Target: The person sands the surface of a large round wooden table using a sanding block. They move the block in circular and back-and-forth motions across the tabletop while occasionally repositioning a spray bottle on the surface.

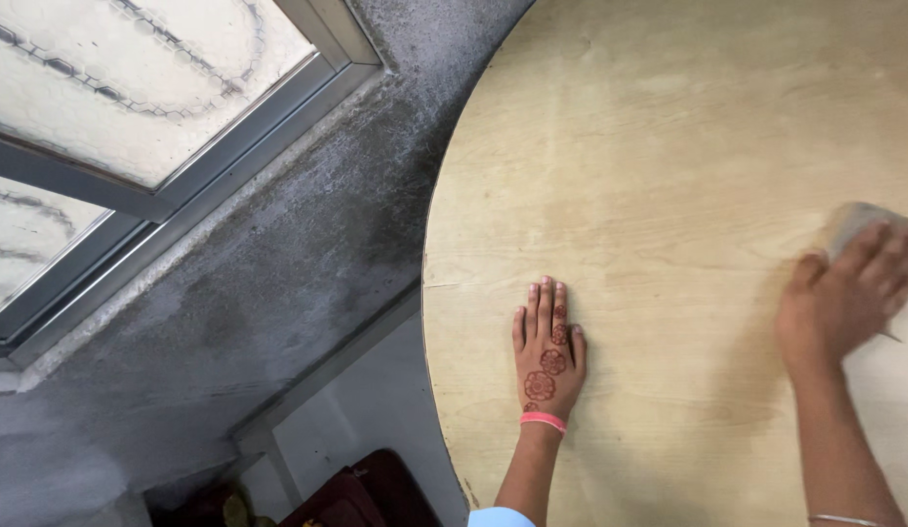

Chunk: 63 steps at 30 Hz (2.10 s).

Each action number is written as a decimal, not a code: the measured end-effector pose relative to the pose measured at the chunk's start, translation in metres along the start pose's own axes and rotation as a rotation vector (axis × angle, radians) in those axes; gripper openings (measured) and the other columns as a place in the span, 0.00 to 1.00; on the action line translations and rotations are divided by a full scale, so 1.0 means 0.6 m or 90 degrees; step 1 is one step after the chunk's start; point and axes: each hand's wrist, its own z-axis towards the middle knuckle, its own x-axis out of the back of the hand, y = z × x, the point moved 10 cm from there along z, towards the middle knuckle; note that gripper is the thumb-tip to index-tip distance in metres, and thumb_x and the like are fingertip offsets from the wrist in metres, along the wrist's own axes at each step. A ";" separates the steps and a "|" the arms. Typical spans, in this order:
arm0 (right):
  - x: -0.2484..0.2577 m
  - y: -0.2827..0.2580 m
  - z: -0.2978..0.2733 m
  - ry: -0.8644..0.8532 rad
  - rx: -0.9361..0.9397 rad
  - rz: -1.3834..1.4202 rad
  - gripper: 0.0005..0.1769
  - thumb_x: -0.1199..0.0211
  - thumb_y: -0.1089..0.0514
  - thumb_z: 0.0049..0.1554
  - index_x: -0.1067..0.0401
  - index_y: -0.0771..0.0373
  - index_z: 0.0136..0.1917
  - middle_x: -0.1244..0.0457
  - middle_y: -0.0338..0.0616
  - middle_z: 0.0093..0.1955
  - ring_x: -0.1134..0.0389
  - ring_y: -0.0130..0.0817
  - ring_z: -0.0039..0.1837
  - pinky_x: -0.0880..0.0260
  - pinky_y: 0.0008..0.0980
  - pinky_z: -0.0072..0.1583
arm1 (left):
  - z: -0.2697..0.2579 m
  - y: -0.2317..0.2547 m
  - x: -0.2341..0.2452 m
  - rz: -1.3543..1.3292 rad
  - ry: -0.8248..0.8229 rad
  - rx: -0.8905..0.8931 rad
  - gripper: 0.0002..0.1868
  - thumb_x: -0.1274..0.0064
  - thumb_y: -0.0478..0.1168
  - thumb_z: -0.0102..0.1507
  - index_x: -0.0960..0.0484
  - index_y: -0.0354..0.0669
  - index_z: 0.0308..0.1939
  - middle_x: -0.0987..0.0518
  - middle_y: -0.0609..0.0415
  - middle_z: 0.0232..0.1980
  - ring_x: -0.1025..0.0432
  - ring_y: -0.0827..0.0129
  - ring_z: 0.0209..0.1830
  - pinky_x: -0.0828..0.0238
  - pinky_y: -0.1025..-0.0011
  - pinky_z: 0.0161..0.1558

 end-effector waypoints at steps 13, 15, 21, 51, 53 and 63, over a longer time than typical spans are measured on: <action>-0.063 -0.325 -0.286 -0.126 0.509 0.056 0.36 0.50 0.47 0.65 0.50 0.57 0.82 0.56 0.45 0.86 0.58 0.37 0.85 0.58 0.42 0.82 | -0.016 -0.034 0.028 -0.213 0.145 0.023 0.30 0.65 0.35 0.70 0.40 0.40 0.79 0.39 0.46 0.81 0.50 0.55 0.85 0.58 0.56 0.81; -0.055 -0.300 -0.310 -0.172 0.577 0.044 0.36 0.50 0.46 0.63 0.50 0.55 0.81 0.56 0.41 0.85 0.58 0.34 0.85 0.58 0.41 0.81 | -0.031 -0.021 0.030 -0.174 0.145 -0.019 0.30 0.63 0.34 0.70 0.38 0.41 0.78 0.37 0.47 0.81 0.48 0.56 0.84 0.55 0.56 0.81; -0.016 -0.107 -0.220 -0.150 0.584 -0.001 0.38 0.57 0.45 0.63 0.54 0.62 0.81 0.58 0.47 0.85 0.59 0.38 0.84 0.60 0.45 0.80 | -0.107 0.046 0.011 -0.060 0.076 -0.087 0.30 0.56 0.32 0.67 0.35 0.44 0.76 0.37 0.50 0.79 0.47 0.57 0.83 0.50 0.57 0.79; 0.021 -0.064 -0.403 -0.280 0.664 -0.003 0.41 0.52 0.46 0.60 0.53 0.62 0.82 0.57 0.48 0.84 0.58 0.38 0.83 0.62 0.42 0.79 | -0.328 0.120 0.000 -0.017 0.060 0.059 0.30 0.56 0.38 0.68 0.36 0.44 0.76 0.38 0.49 0.80 0.47 0.58 0.82 0.55 0.56 0.79; 0.044 -0.013 -0.334 -0.243 0.595 -0.023 0.40 0.52 0.47 0.62 0.52 0.68 0.81 0.56 0.53 0.85 0.58 0.42 0.85 0.60 0.46 0.81 | -0.327 0.120 0.000 -0.011 0.061 0.070 0.30 0.56 0.38 0.68 0.36 0.44 0.77 0.38 0.49 0.80 0.47 0.58 0.82 0.54 0.55 0.79; -0.036 -0.220 -0.313 -0.167 0.556 0.132 0.37 0.50 0.50 0.69 0.49 0.69 0.86 0.60 0.63 0.89 0.62 0.55 0.88 0.67 0.54 0.83 | -0.360 0.073 0.026 -0.111 0.205 0.183 0.27 0.61 0.37 0.71 0.34 0.42 0.76 0.36 0.48 0.79 0.46 0.57 0.84 0.54 0.56 0.82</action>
